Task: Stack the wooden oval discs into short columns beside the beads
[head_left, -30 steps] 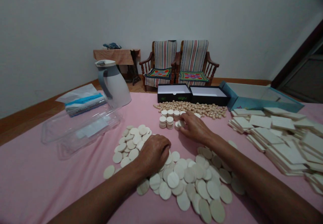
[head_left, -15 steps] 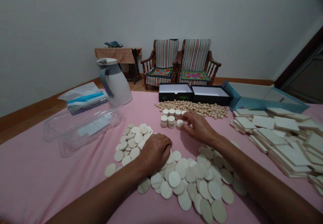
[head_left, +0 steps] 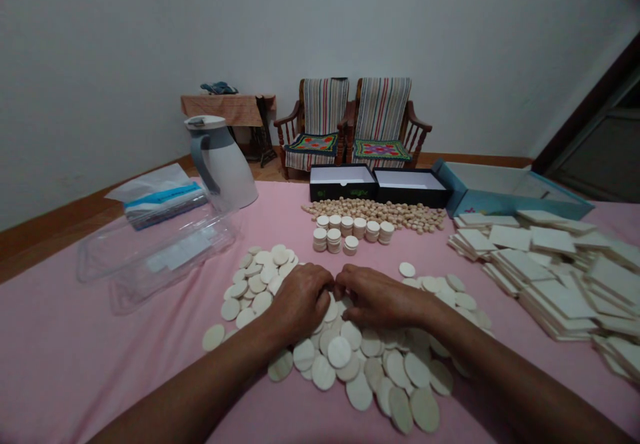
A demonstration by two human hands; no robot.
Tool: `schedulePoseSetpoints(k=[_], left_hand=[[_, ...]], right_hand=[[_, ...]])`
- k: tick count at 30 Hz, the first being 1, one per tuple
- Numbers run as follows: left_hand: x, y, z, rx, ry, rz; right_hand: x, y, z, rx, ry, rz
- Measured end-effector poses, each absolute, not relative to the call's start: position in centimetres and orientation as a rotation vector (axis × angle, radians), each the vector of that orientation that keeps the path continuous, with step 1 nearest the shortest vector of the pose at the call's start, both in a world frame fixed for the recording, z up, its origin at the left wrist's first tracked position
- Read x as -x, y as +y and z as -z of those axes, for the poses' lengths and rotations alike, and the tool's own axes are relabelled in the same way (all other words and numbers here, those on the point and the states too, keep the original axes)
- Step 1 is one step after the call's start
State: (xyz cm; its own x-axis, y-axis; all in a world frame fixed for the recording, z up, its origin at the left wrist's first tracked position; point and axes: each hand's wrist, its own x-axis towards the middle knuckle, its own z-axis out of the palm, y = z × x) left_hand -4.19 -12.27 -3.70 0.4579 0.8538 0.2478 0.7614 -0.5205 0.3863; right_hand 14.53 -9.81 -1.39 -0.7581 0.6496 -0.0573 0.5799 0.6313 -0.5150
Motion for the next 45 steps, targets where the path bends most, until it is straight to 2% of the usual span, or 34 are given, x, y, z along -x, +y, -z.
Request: schedulePoseSetpoints(k=[7,10,15,22,26,33,45], left_hand=[[4.3,-12.2,4.0,-2.499,1.41,-0.636],[4.3,-12.1,4.3,-2.51,1.405,-0.666],[4.4,-12.1,4.3,-2.518,1.39,-0.689],[4.3,-12.1,4.2,-2.514,1.395,-0.668],[4.3,-12.1,4.2,-2.522,1.388,-0.664],[4.3,-12.1,4.2,-2.517,1.388,-0.683],[4.3,-12.1,4.1,-2.497,1.393,-0.685]], right_hand=[[-14.7,-9.2,1.5,1.099,-2.646,-0.868],[-15.4,-8.1,1.4,1.265,-2.546,-0.921],[-17.1,-6.8,1.5,1.599,-2.499,-0.647],[-17.1,-7.3,2.1,1.33,-2.612,-0.655],[-16.6,-6.9,1.8,1.396,-2.569,-0.59],[-15.7,-3.9,0.9,1.531,-2.362,-0.22],[-14.7,-3.6,1.1,1.562,-2.425,-0.184]])
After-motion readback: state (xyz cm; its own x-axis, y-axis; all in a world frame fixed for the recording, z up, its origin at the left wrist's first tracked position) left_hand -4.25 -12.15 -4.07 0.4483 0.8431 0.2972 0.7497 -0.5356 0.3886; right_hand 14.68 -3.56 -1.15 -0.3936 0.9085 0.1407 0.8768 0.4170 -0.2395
